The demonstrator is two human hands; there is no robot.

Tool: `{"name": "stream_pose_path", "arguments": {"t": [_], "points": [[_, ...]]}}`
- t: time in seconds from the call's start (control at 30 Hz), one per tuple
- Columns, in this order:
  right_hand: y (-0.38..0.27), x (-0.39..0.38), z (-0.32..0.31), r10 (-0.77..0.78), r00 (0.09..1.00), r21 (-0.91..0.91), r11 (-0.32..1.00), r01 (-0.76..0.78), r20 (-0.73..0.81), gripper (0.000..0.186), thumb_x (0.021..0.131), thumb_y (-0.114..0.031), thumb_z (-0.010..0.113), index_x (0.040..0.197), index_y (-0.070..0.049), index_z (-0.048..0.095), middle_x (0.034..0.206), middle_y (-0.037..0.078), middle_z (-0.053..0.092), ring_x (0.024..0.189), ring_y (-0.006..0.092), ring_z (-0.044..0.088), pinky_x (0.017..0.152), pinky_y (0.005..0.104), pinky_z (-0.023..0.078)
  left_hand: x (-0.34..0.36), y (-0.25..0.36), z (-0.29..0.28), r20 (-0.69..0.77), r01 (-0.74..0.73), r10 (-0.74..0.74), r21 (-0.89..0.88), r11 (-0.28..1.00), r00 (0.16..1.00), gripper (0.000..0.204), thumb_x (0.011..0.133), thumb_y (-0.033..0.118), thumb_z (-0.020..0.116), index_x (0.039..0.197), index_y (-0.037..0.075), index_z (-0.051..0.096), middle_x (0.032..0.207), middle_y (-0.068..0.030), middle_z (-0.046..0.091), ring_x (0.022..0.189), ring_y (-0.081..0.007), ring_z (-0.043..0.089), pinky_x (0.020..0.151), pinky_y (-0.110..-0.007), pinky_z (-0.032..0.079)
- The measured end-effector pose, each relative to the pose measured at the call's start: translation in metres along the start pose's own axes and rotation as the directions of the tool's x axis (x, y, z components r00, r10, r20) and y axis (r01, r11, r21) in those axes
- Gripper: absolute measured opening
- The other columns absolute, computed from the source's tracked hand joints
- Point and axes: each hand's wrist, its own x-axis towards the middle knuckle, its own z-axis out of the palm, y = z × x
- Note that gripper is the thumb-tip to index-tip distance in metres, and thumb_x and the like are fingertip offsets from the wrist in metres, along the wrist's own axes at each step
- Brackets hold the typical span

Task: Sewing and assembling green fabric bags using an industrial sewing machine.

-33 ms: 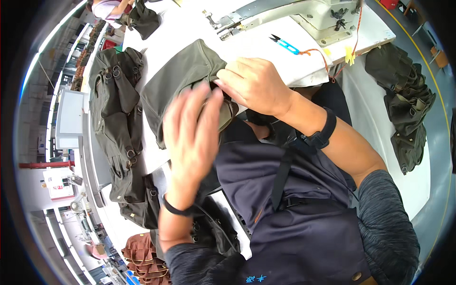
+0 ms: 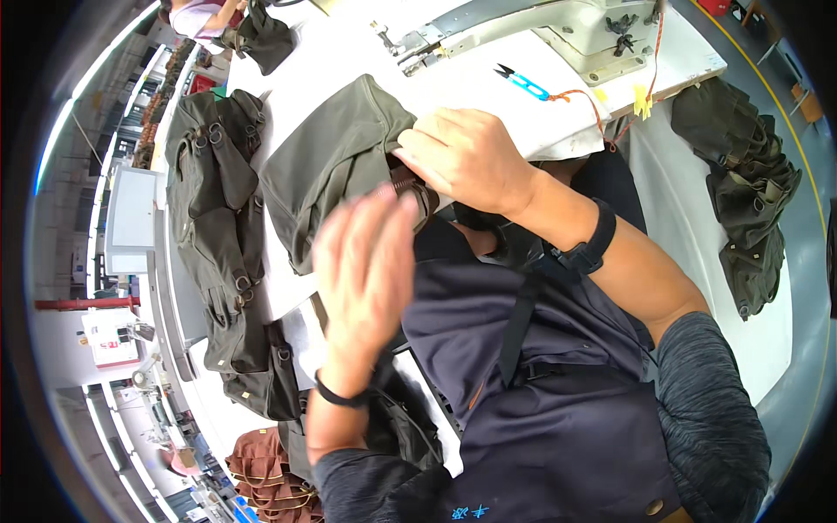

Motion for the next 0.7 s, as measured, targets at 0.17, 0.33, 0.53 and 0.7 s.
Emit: {"name": "stream_pose_path", "arguments": {"t": [0.17, 0.33, 0.53, 0.7], "points": [[-0.006, -0.003, -0.001, -0.002, 1.000, 0.007, 1.000, 0.003, -0.030, 0.016, 0.083, -0.015, 0.082, 0.091, -0.008, 0.070, 0.084, 0.003, 0.066, 0.073, 0.0232, 0.065, 0.064, 0.0364, 0.052, -0.048, 0.061, 0.025, 0.324, 0.650, -0.622, -0.640, 0.411, 0.713, 0.049, 0.098, 0.010, 0.072, 0.143, -0.002, 0.057, 0.137, -0.0176, 0.064, 0.097, -0.0163, 0.068, 0.080, -0.028, 0.056], [-0.015, -0.015, -0.010, 0.066, 0.998, 0.002, 0.998, -0.066, 0.016, 0.019, 0.085, -0.013, 0.080, 0.100, -0.006, 0.072, 0.092, 0.006, 0.069, 0.083, 0.0260, 0.067, 0.074, 0.0383, 0.053, -0.038, 0.029, 0.058, 0.617, -0.013, -0.658, -0.725, -0.689, 0.432, 0.066, 0.103, 0.062, 0.057, 0.125, 0.000, 0.062, 0.125, -0.0141, 0.066, 0.088, -0.0185, 0.063, 0.068, -0.029, 0.050], [-0.007, -0.025, -0.023, 0.326, 0.924, 0.143, 0.923, -0.357, 0.200, 0.027, 0.090, -0.013, 0.074, 0.114, -0.002, 0.070, 0.109, 0.014, 0.068, 0.102, 0.0343, 0.066, 0.090, 0.0415, 0.055, 0.001, -0.006, 0.090, 0.574, -0.246, -0.751, -0.716, -0.654, 0.327, 0.069, 0.096, 0.056, 0.072, 0.134, 0.001, 0.058, 0.125, -0.0156, 0.064, 0.115, -0.0312, 0.065, 0.102, -0.047, 0.057], [0.033, -0.028, -0.039, 0.481, 0.797, 0.216, 0.789, -0.576, 0.367, 0.030, 0.094, -0.016, 0.071, 0.120, 0.001, 0.070, 0.116, 0.015, 0.070, 0.103, 0.0307, 0.070, 0.091, 0.0372, 0.056, 0.002, -0.075, 0.117, 0.567, -0.518, -0.782, -0.601, -0.608, 0.259, 0.063, 0.105, 0.045, 0.054, 0.144, -0.005, 0.051, 0.145, -0.0238, 0.059, 0.133, -0.0403, 0.058, 0.114, -0.060, 0.049]]}}
